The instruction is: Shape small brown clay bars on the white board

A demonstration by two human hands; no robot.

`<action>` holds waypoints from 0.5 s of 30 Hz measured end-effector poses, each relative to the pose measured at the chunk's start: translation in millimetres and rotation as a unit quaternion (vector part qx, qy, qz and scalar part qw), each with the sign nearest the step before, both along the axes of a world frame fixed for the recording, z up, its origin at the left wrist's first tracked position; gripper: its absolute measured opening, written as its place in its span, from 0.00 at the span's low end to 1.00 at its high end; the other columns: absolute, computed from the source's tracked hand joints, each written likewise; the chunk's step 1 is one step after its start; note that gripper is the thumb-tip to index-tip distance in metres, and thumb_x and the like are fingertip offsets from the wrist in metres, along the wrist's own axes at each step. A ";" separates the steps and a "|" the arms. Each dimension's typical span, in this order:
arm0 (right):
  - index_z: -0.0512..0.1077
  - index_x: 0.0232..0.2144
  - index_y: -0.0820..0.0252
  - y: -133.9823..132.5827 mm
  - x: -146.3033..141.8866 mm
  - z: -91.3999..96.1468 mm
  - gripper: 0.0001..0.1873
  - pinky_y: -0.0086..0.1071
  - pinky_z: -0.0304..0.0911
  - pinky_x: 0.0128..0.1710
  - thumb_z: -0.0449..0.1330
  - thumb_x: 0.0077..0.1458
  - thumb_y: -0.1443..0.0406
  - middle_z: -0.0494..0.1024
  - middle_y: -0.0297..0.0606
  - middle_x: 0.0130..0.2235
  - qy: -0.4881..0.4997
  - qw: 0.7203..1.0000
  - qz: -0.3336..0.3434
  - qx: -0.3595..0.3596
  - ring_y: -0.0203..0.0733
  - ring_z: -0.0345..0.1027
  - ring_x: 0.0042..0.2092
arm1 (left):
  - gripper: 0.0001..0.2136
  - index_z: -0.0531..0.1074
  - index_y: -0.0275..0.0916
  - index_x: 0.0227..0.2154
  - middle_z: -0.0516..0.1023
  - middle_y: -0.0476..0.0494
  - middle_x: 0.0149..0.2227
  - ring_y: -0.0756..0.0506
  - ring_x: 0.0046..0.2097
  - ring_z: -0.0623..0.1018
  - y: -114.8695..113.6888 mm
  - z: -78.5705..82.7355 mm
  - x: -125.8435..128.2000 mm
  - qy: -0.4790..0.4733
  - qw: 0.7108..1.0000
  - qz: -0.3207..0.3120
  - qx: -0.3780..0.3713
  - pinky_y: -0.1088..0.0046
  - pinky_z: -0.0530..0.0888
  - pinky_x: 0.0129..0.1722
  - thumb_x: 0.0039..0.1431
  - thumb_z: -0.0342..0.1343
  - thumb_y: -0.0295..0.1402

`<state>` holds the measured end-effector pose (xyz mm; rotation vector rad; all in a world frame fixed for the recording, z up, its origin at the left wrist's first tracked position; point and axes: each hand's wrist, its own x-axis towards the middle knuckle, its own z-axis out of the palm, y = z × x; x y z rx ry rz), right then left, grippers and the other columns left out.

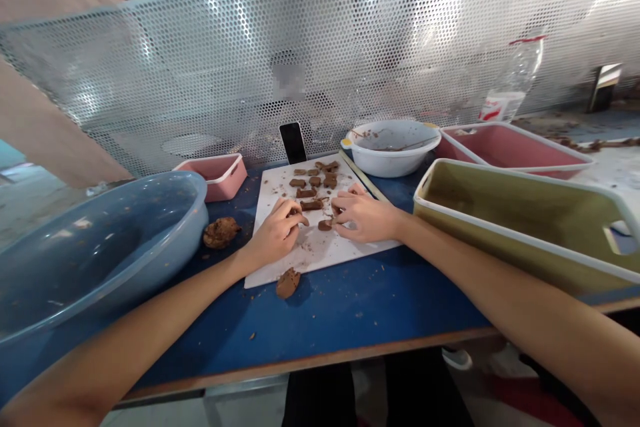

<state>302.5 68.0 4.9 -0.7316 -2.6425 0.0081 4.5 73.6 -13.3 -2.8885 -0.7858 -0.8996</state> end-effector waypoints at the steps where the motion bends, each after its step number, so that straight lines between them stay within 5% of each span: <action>1: 0.85 0.36 0.55 -0.2 -0.4 0.3 0.21 0.46 0.50 0.50 0.56 0.76 0.58 0.77 0.41 0.40 -0.001 1.000 -0.002 -0.004 0.46 0.68 0.45 | 0.12 0.77 0.38 0.41 0.71 0.37 0.48 0.38 0.54 0.72 -0.2 0.4 0.1 -0.002 1.000 -0.001 -0.003 0.54 0.77 0.57 0.72 0.48 0.20; 15: 0.87 0.48 0.51 -2.6 -4.1 -0.8 0.17 0.46 0.52 0.51 0.56 0.76 0.59 0.77 0.42 0.43 -0.026 1.000 -0.007 0.015 0.48 0.68 0.46 | 0.12 0.75 0.38 0.39 0.72 0.38 0.47 0.39 0.53 0.73 0.6 0.7 -0.2 -0.009 1.000 -0.007 -0.001 0.54 0.78 0.55 0.73 0.48 0.21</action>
